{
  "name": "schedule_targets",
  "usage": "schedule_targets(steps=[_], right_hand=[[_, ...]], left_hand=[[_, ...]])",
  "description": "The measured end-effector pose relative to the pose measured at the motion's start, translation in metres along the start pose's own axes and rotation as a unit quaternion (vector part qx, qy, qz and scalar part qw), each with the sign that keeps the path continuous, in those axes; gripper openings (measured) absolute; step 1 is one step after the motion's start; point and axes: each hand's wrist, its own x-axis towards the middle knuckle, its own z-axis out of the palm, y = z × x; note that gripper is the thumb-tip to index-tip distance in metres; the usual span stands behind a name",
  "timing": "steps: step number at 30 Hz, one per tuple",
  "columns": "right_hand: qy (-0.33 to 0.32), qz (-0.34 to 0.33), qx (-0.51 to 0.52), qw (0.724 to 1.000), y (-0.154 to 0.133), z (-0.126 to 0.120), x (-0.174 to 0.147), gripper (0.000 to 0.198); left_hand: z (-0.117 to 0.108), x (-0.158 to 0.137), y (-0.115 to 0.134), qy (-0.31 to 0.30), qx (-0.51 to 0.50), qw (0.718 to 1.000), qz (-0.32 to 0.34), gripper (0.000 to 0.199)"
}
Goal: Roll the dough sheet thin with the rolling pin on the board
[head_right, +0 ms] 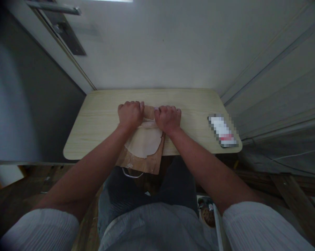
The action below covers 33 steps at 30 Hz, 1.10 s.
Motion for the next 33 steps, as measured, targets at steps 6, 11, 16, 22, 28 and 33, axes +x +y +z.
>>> schedule_targets(steps=[6, 11, 16, 22, 28, 33], right_hand=[[0.002, 0.018, 0.006, 1.0, 0.0, 0.002, 0.0, 0.044], [-0.006, 0.028, -0.003, 1.0, -0.001, 0.002, 0.001, 0.041], [-0.028, 0.041, -0.011, 0.999, -0.004, -0.003, 0.002, 0.041], [-0.042, 0.054, -0.014, 0.998, -0.005, -0.004, 0.009, 0.041], [-0.017, 0.05, -0.01, 0.999, -0.007, 0.0, 0.014, 0.057], [0.001, 0.035, -0.008, 0.999, -0.009, 0.0, 0.014, 0.063]], left_hand=[[-0.009, -0.01, 0.003, -0.002, -0.034, 0.999, 0.04, 0.064], [-0.005, -0.024, 0.002, -0.002, -0.008, 0.999, 0.033, 0.06], [0.001, -0.031, -0.002, 0.011, 0.007, 0.999, 0.034, 0.054], [0.001, -0.032, -0.005, -0.016, 0.006, 0.998, 0.068, 0.048], [0.002, -0.022, -0.005, -0.041, -0.001, 0.998, 0.055, 0.05], [0.007, -0.014, -0.007, -0.044, -0.001, 0.998, 0.041, 0.05]])
